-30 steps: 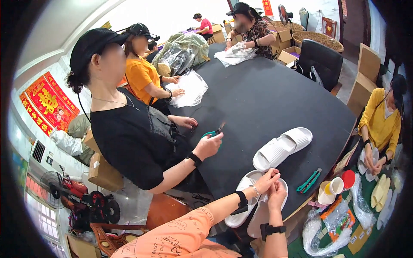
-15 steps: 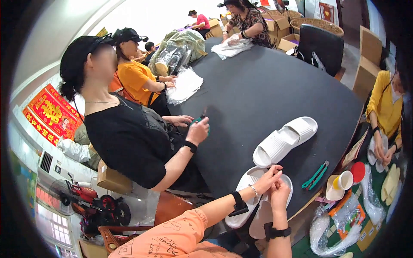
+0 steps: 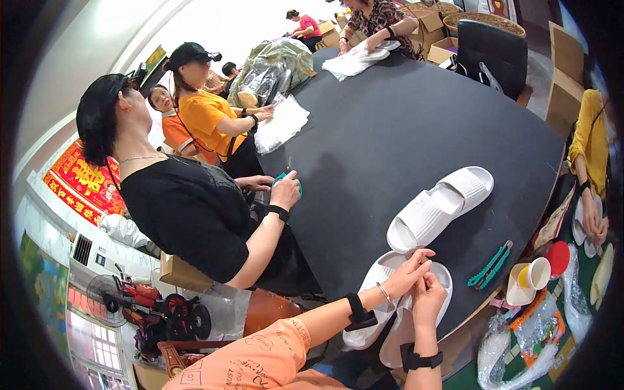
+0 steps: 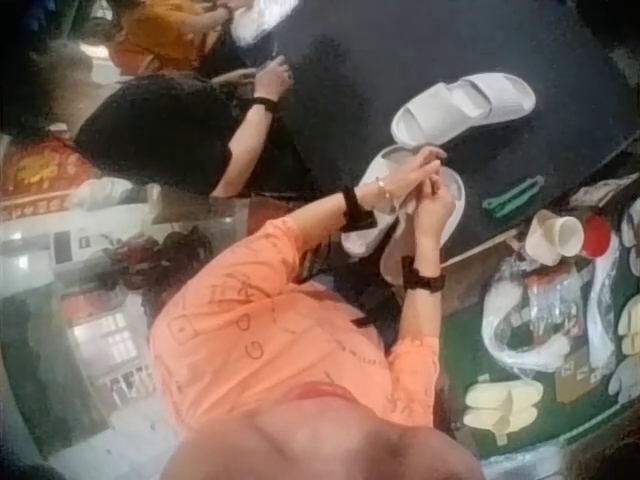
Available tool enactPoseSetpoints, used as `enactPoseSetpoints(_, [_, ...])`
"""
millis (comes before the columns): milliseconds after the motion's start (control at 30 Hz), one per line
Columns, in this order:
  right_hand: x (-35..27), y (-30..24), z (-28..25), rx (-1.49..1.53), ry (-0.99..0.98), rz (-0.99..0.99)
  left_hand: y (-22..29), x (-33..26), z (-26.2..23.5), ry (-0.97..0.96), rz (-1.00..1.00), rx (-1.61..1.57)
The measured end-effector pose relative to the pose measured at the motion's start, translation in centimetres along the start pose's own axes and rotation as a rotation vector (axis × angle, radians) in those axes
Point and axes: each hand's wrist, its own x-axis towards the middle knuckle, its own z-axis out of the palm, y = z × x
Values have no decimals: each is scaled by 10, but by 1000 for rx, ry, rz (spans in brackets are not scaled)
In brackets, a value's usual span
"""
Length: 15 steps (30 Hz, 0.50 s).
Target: The recorder and coworkers are assembling and inspecting foam sandal components at various worktables.
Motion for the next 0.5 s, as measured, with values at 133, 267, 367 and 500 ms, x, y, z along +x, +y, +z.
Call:
enactPoseSetpoints(133, [3, -11, -2, 200, -18, 70, 1, -3, -10, 16, -70, -46])
enactPoseSetpoints(267, [2, -15, -8, 205, 8, 58, 13, -18, -10, 171, 82, 561])
enactPoseSetpoints(367, [0, -7, -15, 191, -3, 24, 5, -26, -1, 144, 86, 540])
enactPoseSetpoints(500, [-4, -19, -15, 149, 55, 23, -11, -24, -2, 187, 132, 307])
